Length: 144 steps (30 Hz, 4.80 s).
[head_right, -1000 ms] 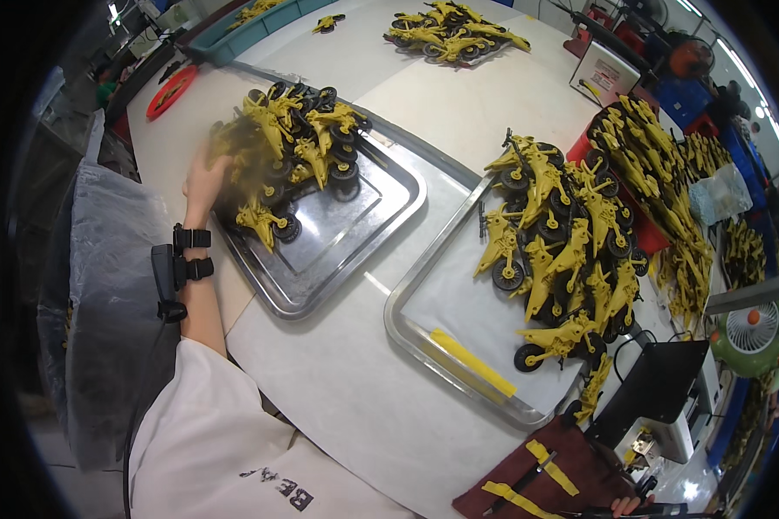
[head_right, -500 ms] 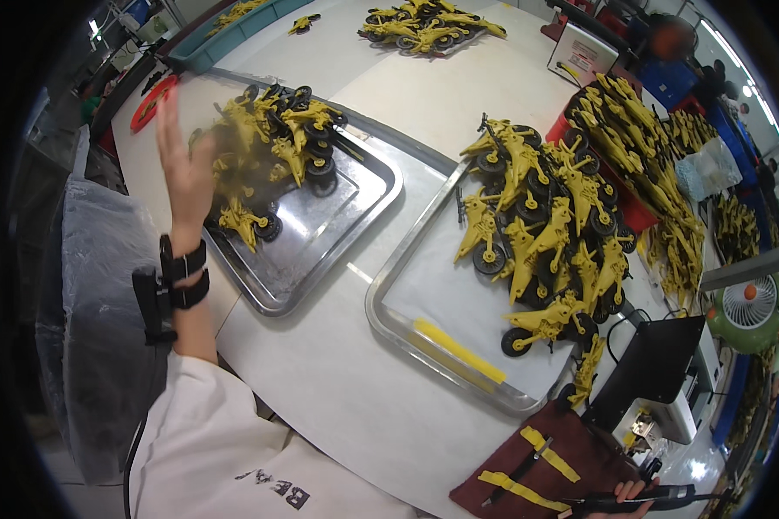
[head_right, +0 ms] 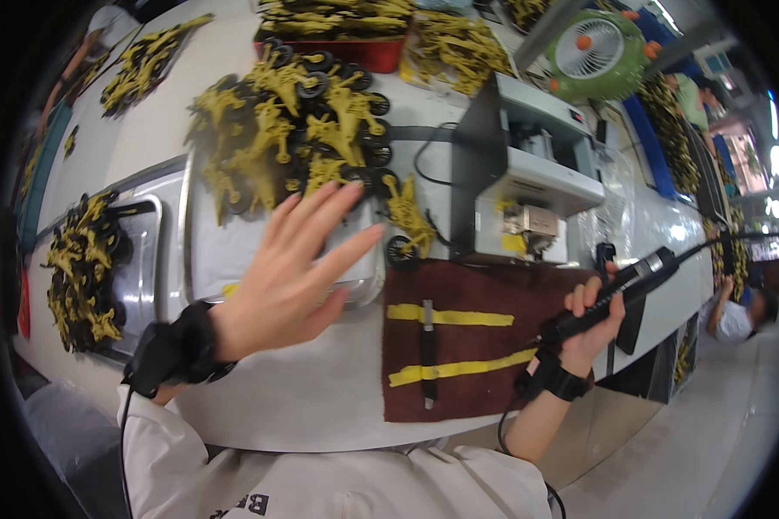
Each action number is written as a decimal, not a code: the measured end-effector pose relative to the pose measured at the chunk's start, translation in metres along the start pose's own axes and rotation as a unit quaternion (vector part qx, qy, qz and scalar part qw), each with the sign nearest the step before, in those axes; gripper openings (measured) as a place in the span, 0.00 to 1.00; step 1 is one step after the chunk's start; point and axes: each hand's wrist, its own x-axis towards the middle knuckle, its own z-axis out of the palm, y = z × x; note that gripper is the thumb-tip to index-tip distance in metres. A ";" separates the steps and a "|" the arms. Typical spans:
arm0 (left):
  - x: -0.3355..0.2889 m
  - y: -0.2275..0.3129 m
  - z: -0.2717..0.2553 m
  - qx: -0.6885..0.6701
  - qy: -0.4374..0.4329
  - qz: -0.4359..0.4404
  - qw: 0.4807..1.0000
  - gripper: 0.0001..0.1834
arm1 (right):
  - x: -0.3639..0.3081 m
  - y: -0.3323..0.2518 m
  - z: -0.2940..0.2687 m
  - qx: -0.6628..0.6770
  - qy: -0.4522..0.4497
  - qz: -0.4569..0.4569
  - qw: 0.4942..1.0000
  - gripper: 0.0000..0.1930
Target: Assembling small yellow toy motorcycles using an electric screwdriver and an automated screw dispenser.
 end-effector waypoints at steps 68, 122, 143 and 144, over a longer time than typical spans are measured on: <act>0.009 0.087 0.102 -0.110 -0.111 0.037 0.987 0.53 | -0.018 -0.006 0.031 -0.105 0.152 -0.056 0.981 0.23; 0.007 0.063 0.105 -0.185 -0.126 0.040 0.974 0.55 | -0.044 0.015 0.130 -0.150 -0.149 -0.194 0.958 0.55; 0.012 0.063 0.099 -0.217 -0.153 0.023 0.964 0.55 | 0.014 -0.014 0.150 -0.137 -0.138 -0.258 0.946 0.48; 0.013 0.062 0.097 -0.209 -0.146 0.023 0.967 0.55 | 0.029 -0.016 0.159 -0.151 -0.108 -0.305 0.934 0.48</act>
